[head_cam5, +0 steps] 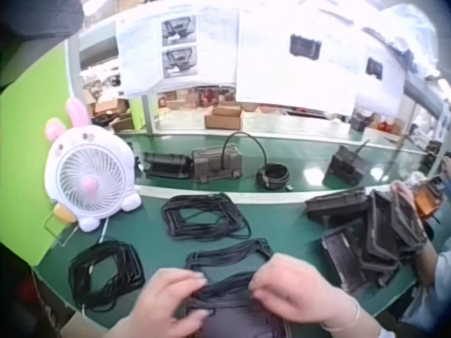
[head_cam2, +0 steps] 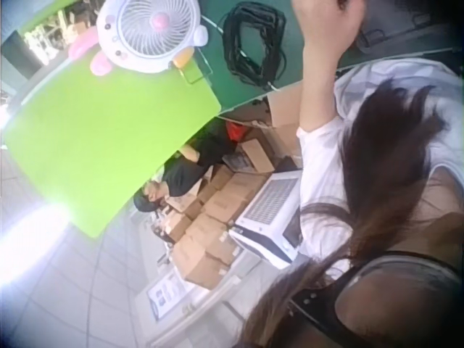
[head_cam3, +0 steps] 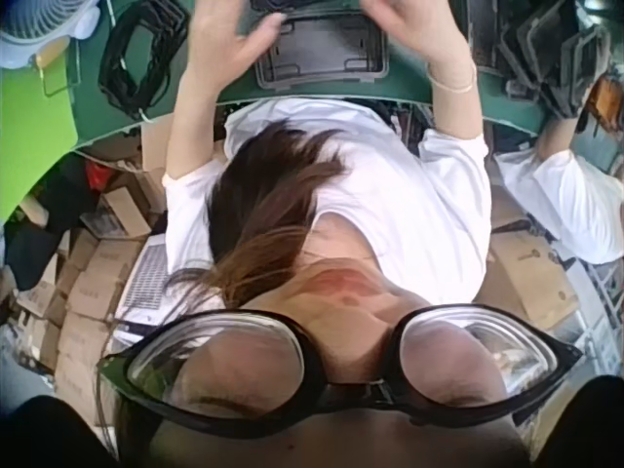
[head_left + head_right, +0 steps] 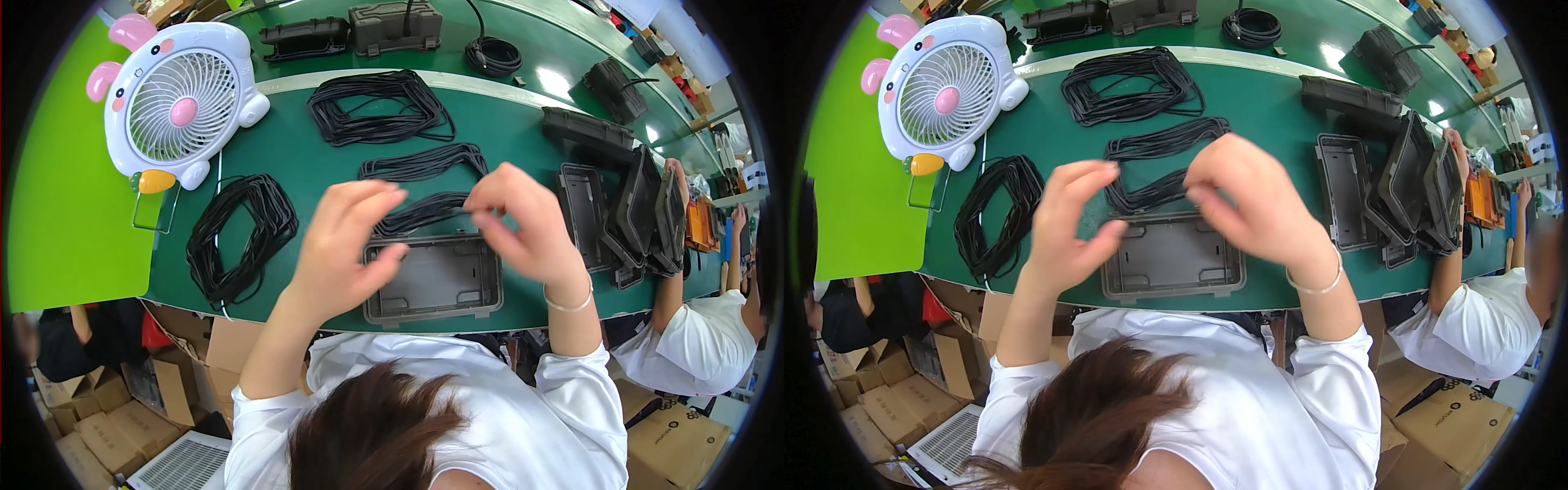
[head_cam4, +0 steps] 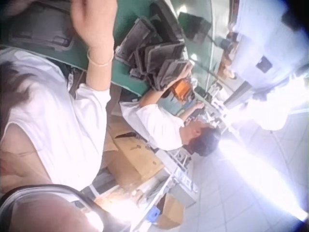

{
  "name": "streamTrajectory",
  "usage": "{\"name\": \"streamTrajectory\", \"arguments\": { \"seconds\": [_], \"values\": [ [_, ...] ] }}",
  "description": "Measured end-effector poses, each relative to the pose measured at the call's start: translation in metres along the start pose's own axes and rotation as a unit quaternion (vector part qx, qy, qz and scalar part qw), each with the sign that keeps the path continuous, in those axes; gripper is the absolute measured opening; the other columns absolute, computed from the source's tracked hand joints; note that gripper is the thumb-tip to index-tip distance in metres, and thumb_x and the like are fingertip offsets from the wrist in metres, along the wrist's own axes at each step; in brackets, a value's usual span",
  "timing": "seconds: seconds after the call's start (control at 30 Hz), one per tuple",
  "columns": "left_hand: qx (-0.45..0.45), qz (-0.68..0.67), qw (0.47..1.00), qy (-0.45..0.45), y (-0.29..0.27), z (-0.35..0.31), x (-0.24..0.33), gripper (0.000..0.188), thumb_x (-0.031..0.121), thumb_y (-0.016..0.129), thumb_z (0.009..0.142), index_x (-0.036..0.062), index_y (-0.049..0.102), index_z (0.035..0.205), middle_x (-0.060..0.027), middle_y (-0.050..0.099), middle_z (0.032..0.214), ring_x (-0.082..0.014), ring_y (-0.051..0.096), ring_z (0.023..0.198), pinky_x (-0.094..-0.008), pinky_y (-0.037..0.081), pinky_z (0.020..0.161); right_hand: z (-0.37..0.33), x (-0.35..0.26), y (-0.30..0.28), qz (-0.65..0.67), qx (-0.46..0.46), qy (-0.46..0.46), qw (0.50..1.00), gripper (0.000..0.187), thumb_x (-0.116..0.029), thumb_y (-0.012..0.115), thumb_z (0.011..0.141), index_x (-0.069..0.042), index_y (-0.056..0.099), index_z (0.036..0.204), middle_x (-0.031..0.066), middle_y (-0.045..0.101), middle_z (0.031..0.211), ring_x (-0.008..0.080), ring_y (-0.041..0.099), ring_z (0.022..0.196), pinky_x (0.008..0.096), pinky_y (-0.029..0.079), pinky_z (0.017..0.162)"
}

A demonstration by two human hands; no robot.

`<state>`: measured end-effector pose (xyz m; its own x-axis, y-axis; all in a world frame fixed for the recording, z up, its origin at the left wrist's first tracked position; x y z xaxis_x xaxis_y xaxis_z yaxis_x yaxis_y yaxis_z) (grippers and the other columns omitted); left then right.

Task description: Fitting rubber seals into plastic equipment housings on an assembly line.

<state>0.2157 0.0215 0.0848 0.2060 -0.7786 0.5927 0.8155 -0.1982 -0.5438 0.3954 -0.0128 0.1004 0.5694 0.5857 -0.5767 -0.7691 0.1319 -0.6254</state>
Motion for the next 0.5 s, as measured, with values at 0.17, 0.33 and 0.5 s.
{"name": "streamTrajectory", "arguments": {
  "seconds": [0.17,0.33,0.5],
  "values": [
    [-0.055,0.103,0.993,0.034,0.033,0.011,-0.024,0.020,0.002,0.063,0.066,0.0038,0.057,0.085,-0.0079,0.058,0.091,-0.0267,0.054,0.089,-0.0391,0.043,0.079,-0.010,-0.046,-0.011,0.002,0.040,-0.111,0.993,0.024,0.005,0.065,0.066,-0.003,0.054,0.086,0.0107,0.055,0.079,0.0251,0.052,0.063,0.0330,0.043,0.055],
    [0.022,0.028,0.999,-0.027,0.013,0.006,-0.036,0.013,-0.004,0.059,0.069,0.0016,0.057,0.080,-0.0098,0.058,0.082,-0.0267,0.055,0.078,-0.0343,0.046,0.067,-0.062,0.006,-0.049,0.116,0.318,0.070,0.939,0.009,0.000,0.045,0.090,-0.002,0.045,0.099,0.0101,0.052,0.094,0.0115,0.050,0.075,0.0224,0.043,0.065],
    [0.062,-0.136,0.978,-0.147,-0.001,-0.004,-0.046,0.005,-0.002,0.059,0.078,-0.0029,0.057,0.083,-0.0092,0.058,0.080,-0.0177,0.057,0.074,-0.0273,0.046,0.067,-0.081,0.036,-0.055,0.280,0.426,0.157,0.845,0.008,-0.001,0.044,0.091,-0.002,0.048,0.098,0.0066,0.052,0.093,0.0100,0.050,0.071,0.0223,0.043,0.063]
  ]
}}
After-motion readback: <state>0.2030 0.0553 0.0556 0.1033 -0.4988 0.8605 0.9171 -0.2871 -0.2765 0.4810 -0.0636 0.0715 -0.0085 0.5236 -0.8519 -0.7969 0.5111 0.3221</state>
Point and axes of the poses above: each hand's wrist, its own z-axis towards the middle knuckle, its own y-axis out of the palm, x = y × z, the point moved 6 cm from there along z, towards the middle knuckle
